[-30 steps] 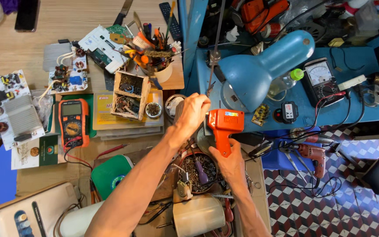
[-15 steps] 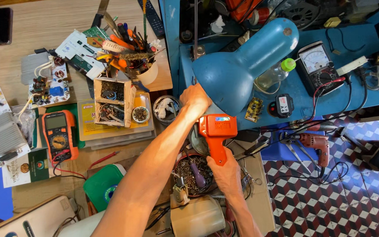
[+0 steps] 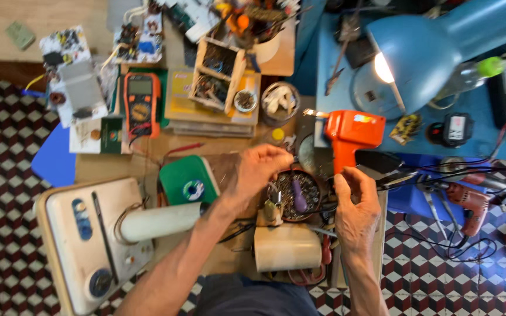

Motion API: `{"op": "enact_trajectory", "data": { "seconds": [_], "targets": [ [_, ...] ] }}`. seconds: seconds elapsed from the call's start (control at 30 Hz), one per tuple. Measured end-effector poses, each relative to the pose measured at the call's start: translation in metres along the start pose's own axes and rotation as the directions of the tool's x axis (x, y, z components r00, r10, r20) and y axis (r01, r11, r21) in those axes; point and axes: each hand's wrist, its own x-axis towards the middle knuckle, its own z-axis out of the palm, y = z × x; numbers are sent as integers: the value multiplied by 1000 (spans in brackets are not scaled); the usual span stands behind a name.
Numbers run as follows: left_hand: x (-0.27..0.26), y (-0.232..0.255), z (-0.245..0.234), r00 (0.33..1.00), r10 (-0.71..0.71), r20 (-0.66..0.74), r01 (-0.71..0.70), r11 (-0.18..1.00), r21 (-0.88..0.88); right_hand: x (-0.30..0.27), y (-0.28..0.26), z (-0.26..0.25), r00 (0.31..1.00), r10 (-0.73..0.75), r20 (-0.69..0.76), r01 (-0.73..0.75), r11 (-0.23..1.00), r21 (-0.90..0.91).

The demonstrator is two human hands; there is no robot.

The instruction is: The person works on a small electronic component at a cluttered workbench. They use a heat gun to apply heat to the component and then manipulate wires and small parts with their hands. The task involves repeated handling of the same small area.

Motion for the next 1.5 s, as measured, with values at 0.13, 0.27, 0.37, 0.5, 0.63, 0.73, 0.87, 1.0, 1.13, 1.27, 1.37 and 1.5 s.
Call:
{"op": "enact_trajectory", "data": {
  "seconds": [0.13, 0.27, 0.37, 0.5, 0.63, 0.73, 0.87, 1.0, 1.13, 1.27, 1.37, 1.5],
  "targets": [
    [-90, -44, 4, 937, -344, -57, 304, 887, -348, -44, -6, 27, 827, 241, 509, -346, 931, 120],
    [-119, -72, 1, 870, -489, 69, 324, 459, -827, -73, 1, 50, 822, -21, 569, -70, 988, 137],
    [-118, -83, 0, 880, -445, 169, 321, 292, -901, -77, 9, 52, 828, -93, 552, 4, 987, 160],
    [-105, -83, 11, 872, -453, 184, 304, 208, -930, -68, 17, 58, 894, -154, 420, 60, 972, 228],
    [-83, -75, 9, 910, -402, -100, 226, 683, -695, -47, 17, 63, 924, -29, 381, -65, 971, 230],
    [-65, -74, -3, 878, 75, -473, 1, 987, 159, -31, 19, 64, 951, 61, 303, -150, 948, 279],
    [-40, -79, -20, 699, 653, -293, -260, 613, 746, -14, 26, 70, 965, 89, 246, -183, 902, 392],
    [-20, -84, -26, 921, 244, -304, -37, 831, 555, -7, 31, 73, 960, 98, 261, -205, 883, 422],
    [-17, -84, -24, 936, 186, -300, -64, 925, 374, -3, 33, 76, 939, 115, 323, -270, 830, 489],
    [-26, -83, -22, 971, 91, -222, 14, 902, 431, 1, 36, 82, 932, 204, 299, -336, 796, 504],
    [-26, -85, -21, 928, 342, -148, -223, 829, 513, 4, 40, 87, 941, 179, 288, -310, 798, 516],
    [-27, -91, -19, 886, 448, -123, -317, 776, 545, 2, 50, 85, 956, 115, 271, -240, 836, 493]
  ]
}}
